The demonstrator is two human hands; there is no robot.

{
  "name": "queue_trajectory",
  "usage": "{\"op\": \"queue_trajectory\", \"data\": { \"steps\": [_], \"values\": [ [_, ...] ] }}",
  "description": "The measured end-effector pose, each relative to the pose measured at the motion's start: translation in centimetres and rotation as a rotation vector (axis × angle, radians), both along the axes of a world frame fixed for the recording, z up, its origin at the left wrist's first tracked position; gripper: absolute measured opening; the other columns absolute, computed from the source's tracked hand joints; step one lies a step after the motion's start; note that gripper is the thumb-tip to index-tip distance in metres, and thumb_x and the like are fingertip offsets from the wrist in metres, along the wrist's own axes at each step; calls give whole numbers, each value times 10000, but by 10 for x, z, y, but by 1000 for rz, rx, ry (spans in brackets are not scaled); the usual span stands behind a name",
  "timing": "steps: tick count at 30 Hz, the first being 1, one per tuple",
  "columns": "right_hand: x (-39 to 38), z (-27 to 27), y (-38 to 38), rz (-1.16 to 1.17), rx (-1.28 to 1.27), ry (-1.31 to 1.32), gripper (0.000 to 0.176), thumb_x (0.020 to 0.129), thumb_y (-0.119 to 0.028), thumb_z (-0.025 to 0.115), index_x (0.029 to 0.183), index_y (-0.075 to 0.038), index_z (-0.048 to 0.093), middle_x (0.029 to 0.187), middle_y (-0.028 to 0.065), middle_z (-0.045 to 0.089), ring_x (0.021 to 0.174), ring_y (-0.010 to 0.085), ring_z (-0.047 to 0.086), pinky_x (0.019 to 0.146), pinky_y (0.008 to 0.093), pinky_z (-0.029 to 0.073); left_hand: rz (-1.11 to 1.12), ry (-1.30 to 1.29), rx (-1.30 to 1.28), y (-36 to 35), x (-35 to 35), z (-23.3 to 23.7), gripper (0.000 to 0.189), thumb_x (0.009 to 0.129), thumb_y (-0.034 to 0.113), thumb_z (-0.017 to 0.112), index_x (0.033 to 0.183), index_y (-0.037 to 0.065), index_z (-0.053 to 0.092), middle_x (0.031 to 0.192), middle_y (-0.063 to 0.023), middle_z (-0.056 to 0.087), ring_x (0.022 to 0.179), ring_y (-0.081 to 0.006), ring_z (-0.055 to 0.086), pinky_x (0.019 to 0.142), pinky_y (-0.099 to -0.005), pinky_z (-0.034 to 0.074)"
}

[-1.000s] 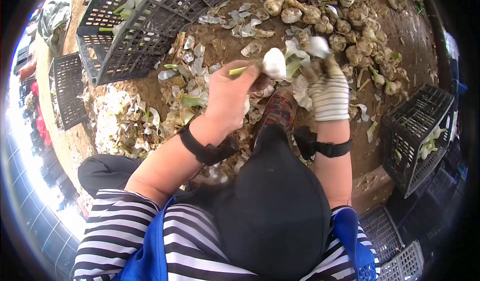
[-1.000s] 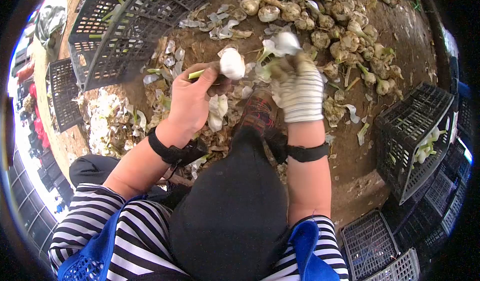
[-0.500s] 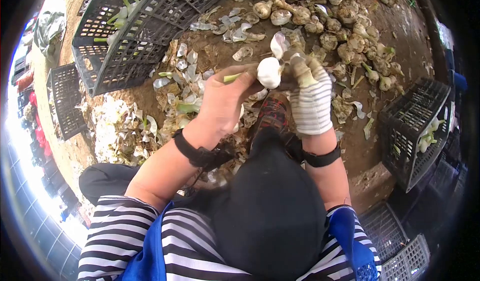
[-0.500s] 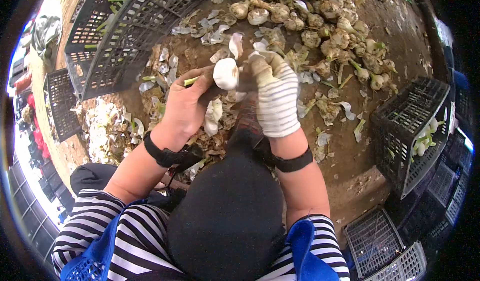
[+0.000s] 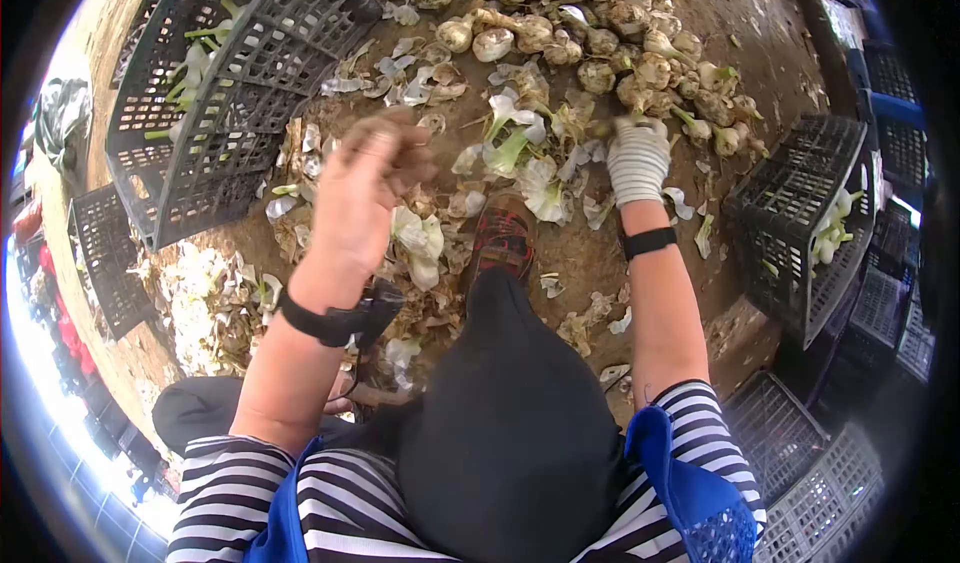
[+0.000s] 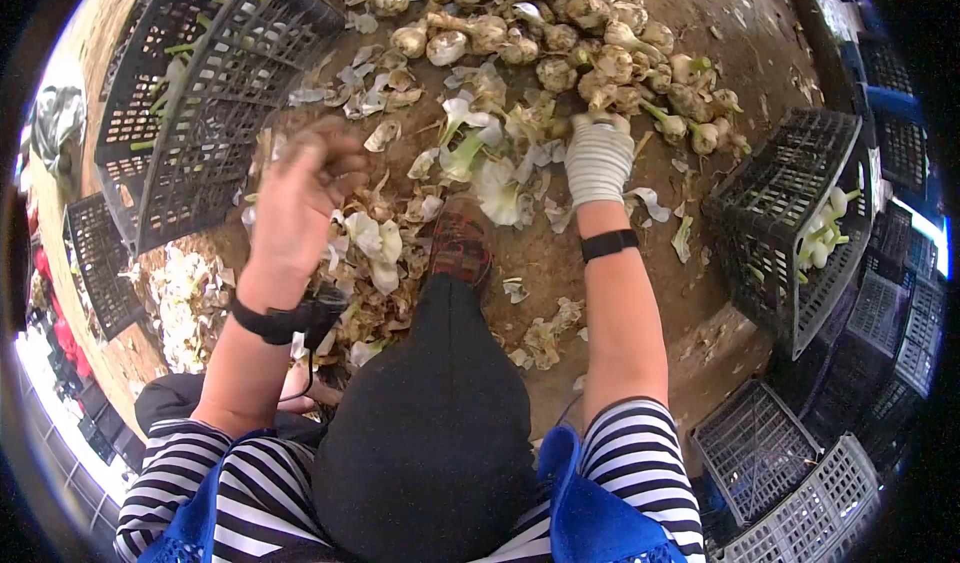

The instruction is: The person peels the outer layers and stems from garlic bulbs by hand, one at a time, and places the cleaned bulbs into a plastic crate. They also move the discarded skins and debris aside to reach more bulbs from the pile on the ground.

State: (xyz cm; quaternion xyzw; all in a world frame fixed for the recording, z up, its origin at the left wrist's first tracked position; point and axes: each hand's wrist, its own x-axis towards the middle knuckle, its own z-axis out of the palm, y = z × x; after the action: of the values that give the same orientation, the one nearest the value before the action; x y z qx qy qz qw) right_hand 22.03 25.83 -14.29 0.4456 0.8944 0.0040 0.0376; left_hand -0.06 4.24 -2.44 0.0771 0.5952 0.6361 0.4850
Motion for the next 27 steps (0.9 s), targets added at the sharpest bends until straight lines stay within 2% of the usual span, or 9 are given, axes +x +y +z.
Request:
{"op": "queue_trajectory", "data": {
  "steps": [2,5,6,10,11,15,19,23,27],
  "values": [
    [-7,-6,-7,-390,-438,740,252,800,-244,641,933,-31,624,843,133,657,791,281,620,732,387,492,-180,252,-81,8,23,-2,538,868,234,547,1309,9,336,1235,-196,469,1085,-239,506,897,-356,440],
    [-55,87,-78,-351,-1214,1313,260,819,-208,662,918,28,618,844,72,653,714,116,588,631,234,489,-553,799,23,8,39,-19,724,806,141,584,1386,16,169,1332,-173,360,1169,-226,430,954,-353,390],
    [-60,98,-92,-254,-1132,1270,236,821,-207,655,886,18,623,815,82,654,670,128,584,600,244,484,-408,192,124,15,49,9,612,802,94,578,1327,27,272,1205,-129,448,1076,-186,465,918,-317,397],
    [-58,91,-73,146,-293,522,208,833,-220,595,896,-26,640,617,136,586,524,224,561,510,342,447,-112,-219,50,7,39,-3,445,767,-18,552,1169,58,377,1136,-78,463,1063,-154,470,917,-327,393],
    [-58,92,-72,68,-236,267,260,826,-170,607,1039,-21,613,914,162,635,822,252,607,645,332,476,-108,-214,45,5,38,-3,445,767,-18,552,1169,58,377,1136,-78,463,1063,-154,470,917,-327,393],
    [-74,108,-86,323,-280,994,494,828,-28,539,1302,-51,401,1171,185,550,1030,296,561,778,362,472,-224,-65,18,2,46,-2,509,711,-94,537,1168,56,372,1122,-74,476,1052,-159,480,915,-313,408],
    [-83,96,-106,483,-282,865,590,807,-4,523,1356,-66,315,1202,120,560,970,216,609,1013,380,314,-205,-33,68,2,47,-1,527,683,-118,512,1164,41,366,1089,-79,498,1037,-165,494,882,-297,428],
    [-67,89,-86,323,-290,987,585,746,-56,615,1292,-84,404,952,66,657,803,195,644,917,395,380,-168,-102,-43,-2,39,4,515,689,-101,505,1166,31,362,1075,-76,507,1040,-163,494,837,-287,442],
    [-71,118,-85,660,-246,905,624,659,-141,665,1250,-98,471,794,25,634,703,221,612,671,358,455,-170,-162,2,2,41,5,560,706,-85,523,1223,25,337,1118,-70,490,1051,-166,485,840,-298,445]
  ]
}}
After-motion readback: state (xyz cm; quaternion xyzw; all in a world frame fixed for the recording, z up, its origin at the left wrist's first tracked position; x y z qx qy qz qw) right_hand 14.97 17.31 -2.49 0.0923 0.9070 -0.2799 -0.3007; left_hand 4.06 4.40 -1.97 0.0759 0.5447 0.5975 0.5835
